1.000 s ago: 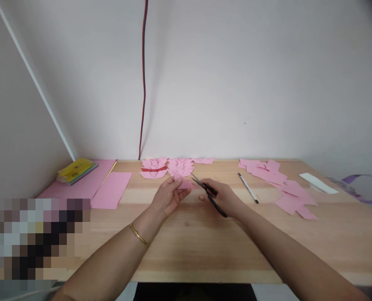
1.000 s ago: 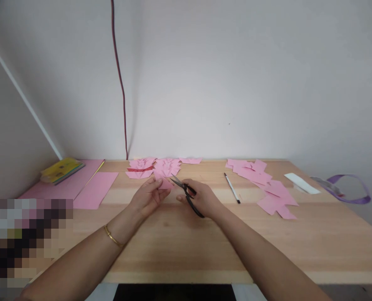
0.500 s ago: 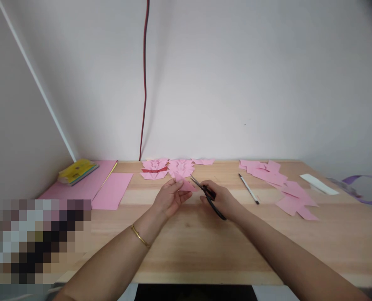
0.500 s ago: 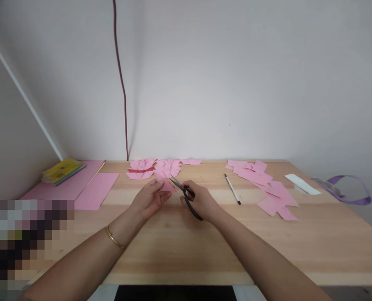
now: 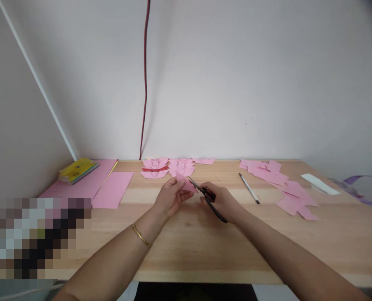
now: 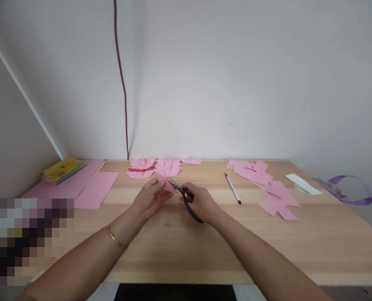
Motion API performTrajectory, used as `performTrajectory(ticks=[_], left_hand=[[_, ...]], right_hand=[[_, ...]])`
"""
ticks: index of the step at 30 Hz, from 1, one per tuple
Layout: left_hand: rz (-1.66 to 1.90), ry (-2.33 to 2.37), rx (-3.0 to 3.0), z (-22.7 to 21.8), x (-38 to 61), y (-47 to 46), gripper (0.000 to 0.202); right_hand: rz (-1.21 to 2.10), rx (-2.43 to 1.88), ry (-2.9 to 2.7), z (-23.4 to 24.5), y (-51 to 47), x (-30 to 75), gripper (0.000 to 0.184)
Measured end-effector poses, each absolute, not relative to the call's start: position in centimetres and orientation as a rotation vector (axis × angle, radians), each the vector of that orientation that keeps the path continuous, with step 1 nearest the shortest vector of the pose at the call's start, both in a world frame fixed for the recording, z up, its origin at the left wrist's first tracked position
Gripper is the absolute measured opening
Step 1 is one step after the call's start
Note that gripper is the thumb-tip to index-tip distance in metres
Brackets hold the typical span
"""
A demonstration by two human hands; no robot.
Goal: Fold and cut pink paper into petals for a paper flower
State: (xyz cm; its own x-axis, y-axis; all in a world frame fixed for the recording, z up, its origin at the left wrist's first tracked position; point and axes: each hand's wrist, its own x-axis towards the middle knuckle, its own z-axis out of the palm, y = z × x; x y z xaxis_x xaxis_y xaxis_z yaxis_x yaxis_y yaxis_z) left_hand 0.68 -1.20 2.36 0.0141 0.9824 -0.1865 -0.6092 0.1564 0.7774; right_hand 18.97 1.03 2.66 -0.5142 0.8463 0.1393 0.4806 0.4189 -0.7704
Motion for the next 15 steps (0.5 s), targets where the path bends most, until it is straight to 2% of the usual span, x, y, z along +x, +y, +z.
performTrajectory(ticks=[15], left_hand=[[1.340, 0.808, 0.589, 2.03, 0.83, -1.22, 0.017]], right_hand=[[0.814, -1.204, -2.197, 2.51, 0.77, 18.86, 0.024]])
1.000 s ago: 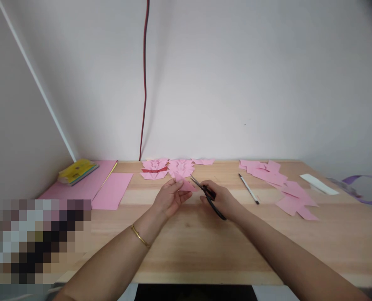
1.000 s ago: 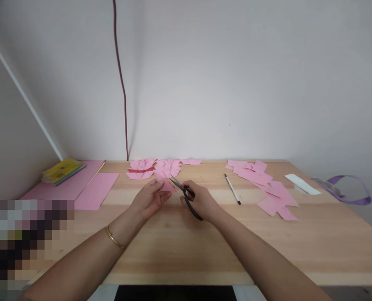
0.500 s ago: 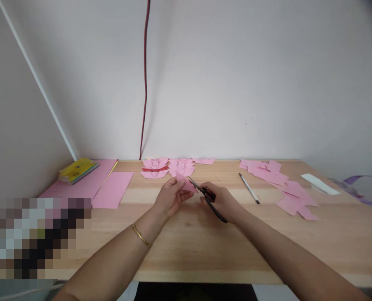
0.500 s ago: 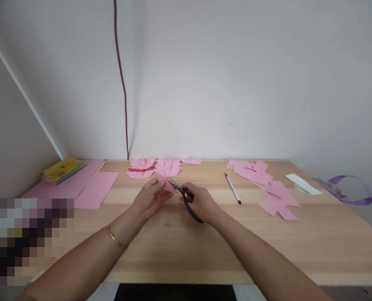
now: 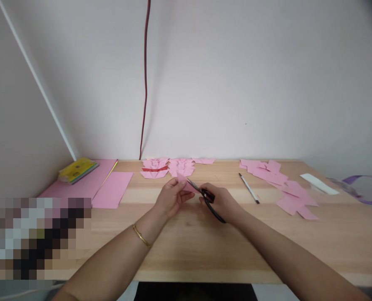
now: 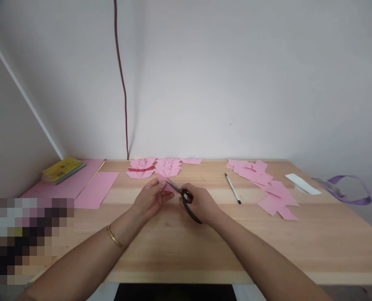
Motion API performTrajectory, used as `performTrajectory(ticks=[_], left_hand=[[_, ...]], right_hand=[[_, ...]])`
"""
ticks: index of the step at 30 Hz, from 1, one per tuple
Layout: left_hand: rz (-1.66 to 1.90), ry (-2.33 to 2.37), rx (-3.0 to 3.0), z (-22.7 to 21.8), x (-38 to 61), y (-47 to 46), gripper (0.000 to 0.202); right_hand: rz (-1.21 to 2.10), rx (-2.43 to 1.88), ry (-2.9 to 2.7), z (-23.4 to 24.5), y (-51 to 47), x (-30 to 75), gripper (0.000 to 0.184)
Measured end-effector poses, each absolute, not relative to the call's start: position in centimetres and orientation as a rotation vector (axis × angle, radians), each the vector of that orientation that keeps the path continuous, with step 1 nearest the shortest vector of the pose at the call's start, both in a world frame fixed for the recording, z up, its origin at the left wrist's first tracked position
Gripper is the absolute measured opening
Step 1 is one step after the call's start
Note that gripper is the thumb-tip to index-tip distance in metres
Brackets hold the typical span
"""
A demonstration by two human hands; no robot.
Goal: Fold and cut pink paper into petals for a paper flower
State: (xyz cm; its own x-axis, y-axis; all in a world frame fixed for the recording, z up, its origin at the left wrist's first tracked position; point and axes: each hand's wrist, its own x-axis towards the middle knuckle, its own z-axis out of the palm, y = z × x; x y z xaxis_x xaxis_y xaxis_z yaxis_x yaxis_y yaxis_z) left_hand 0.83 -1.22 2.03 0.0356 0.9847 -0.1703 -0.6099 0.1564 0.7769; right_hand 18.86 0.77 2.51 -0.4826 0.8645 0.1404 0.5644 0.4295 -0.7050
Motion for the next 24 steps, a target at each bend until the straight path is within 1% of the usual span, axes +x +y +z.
performTrajectory(ticks=[5, 18, 24], left_hand=[[1.326, 0.799, 0.609, 1.73, 0.95, -1.28, 0.020], [1.285, 0.783, 0.616, 1.06, 0.90, -1.27, 0.017], [1.272, 0.813, 0.604, 1.35, 0.98, -1.26, 0.015]], right_hand=[[0.795, -1.213, -2.207, 2.26, 0.84, 18.78, 0.023], [0.699, -1.319, -2.247, 2.06, 0.80, 18.76, 0.023], [0.715, -1.322, -2.272, 2.38, 0.81, 18.73, 0.020]])
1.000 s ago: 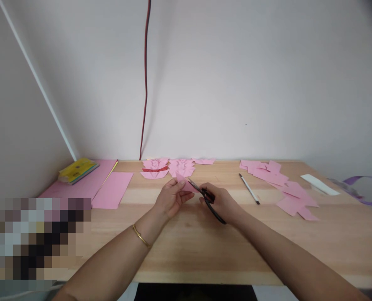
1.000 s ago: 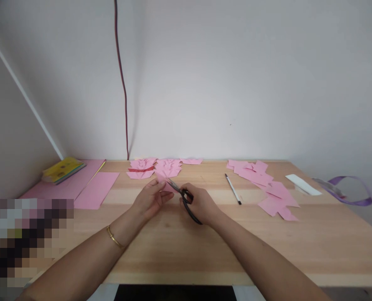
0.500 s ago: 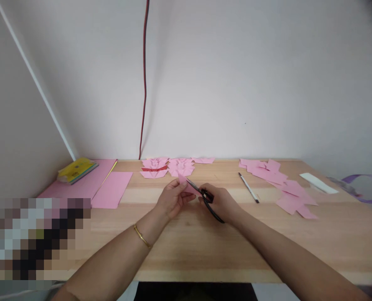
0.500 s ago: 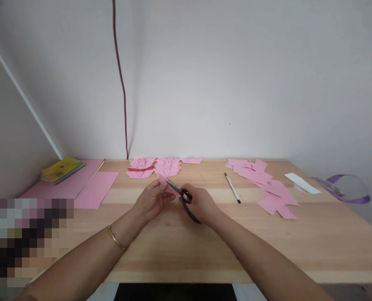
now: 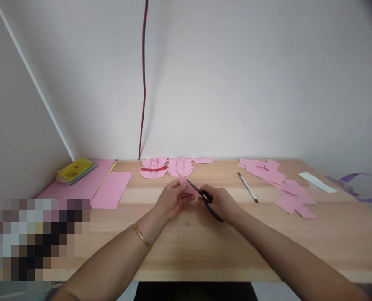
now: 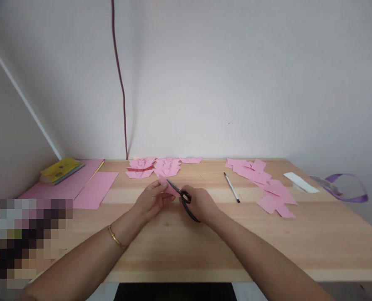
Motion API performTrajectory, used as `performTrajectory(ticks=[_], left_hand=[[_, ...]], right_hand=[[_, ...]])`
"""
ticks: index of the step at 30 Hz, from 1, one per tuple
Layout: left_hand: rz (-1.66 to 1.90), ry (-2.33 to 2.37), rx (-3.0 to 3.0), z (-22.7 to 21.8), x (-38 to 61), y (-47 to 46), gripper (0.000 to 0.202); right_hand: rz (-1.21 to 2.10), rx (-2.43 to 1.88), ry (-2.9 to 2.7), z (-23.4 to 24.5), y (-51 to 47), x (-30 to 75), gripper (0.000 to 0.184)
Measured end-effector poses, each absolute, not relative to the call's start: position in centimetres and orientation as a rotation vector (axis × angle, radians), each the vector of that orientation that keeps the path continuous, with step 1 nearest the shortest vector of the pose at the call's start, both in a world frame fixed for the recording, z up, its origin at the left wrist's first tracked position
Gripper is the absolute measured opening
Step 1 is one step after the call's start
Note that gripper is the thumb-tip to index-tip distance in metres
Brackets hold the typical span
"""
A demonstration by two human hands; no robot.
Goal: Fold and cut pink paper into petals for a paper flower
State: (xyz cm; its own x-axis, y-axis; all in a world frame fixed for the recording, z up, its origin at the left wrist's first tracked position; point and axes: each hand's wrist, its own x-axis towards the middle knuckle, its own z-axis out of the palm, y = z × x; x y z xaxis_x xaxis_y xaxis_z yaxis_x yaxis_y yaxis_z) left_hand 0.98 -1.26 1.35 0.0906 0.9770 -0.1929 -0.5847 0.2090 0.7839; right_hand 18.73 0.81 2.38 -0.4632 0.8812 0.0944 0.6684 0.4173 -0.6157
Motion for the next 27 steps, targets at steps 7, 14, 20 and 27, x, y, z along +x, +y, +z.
performTrajectory(ticks=[7, 14, 20, 27], left_hand=[[1.265, 0.807, 0.608, 1.45, 0.86, -1.30, 0.015], [1.233, 0.796, 0.614, 1.61, 1.06, -1.43, 0.016], [1.185, 0.768, 0.651, 1.71, 1.27, -1.80, 0.017], [1.135, 0.789, 0.637, 1.61, 1.42, -1.87, 0.017]], right_hand=[[0.840, -1.220, -2.126, 1.77, 1.47, 18.76, 0.029], [0.887, -1.159, -2.124, 1.79, 1.28, 18.61, 0.029], [0.847, -1.178, -2.140, 1.75, 1.20, 18.42, 0.028], [0.838, -1.190, -2.155, 1.82, 1.00, 18.38, 0.025]])
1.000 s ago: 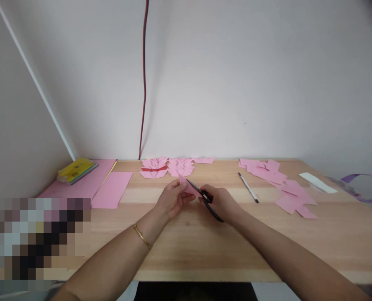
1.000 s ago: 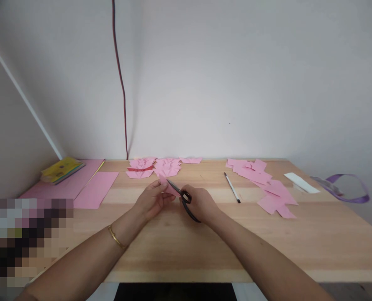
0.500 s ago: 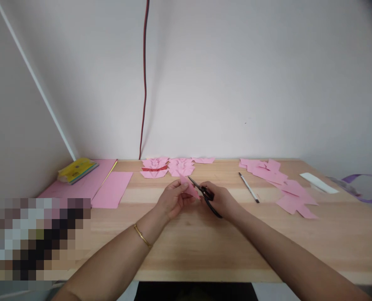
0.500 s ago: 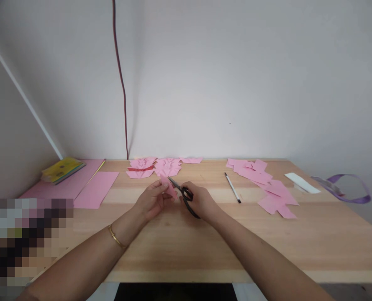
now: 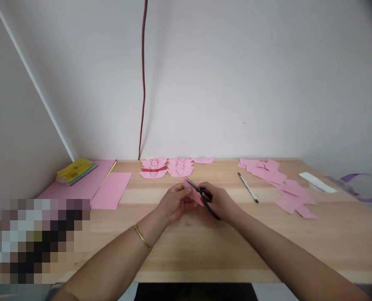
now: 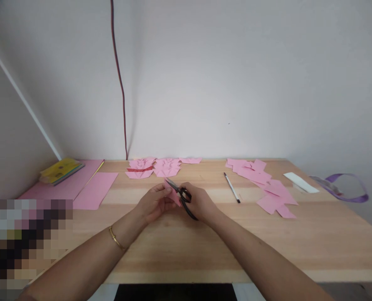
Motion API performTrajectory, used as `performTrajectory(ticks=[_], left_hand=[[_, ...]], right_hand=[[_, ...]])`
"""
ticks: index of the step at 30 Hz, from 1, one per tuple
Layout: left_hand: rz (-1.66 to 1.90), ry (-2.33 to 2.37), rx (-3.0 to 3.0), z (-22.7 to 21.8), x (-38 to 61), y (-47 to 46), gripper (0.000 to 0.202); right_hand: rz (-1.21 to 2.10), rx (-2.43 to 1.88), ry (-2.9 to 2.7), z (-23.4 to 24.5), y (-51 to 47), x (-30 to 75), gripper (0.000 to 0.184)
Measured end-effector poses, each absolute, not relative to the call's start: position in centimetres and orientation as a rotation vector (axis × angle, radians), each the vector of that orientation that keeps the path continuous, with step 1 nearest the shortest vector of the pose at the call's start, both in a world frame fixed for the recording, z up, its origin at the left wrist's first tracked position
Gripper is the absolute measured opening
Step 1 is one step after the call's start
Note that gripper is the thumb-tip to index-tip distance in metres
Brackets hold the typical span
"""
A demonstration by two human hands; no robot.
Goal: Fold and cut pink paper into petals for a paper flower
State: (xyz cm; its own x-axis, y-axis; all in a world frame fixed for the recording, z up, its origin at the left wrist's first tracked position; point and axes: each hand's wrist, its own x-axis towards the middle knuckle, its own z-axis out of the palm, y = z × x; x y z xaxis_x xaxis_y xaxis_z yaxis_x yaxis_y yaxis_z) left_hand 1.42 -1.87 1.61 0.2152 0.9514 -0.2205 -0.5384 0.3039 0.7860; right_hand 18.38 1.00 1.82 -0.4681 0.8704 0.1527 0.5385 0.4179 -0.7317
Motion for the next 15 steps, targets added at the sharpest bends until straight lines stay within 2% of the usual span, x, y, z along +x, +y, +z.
performTrajectory(ticks=[15], left_hand=[[1.120, 0.803, 0.630, 1.32, 1.58, -1.82, 0.016]], right_hand=[[0.745, -1.244, -2.232, 1.88, 0.88, 18.50, 0.016]])
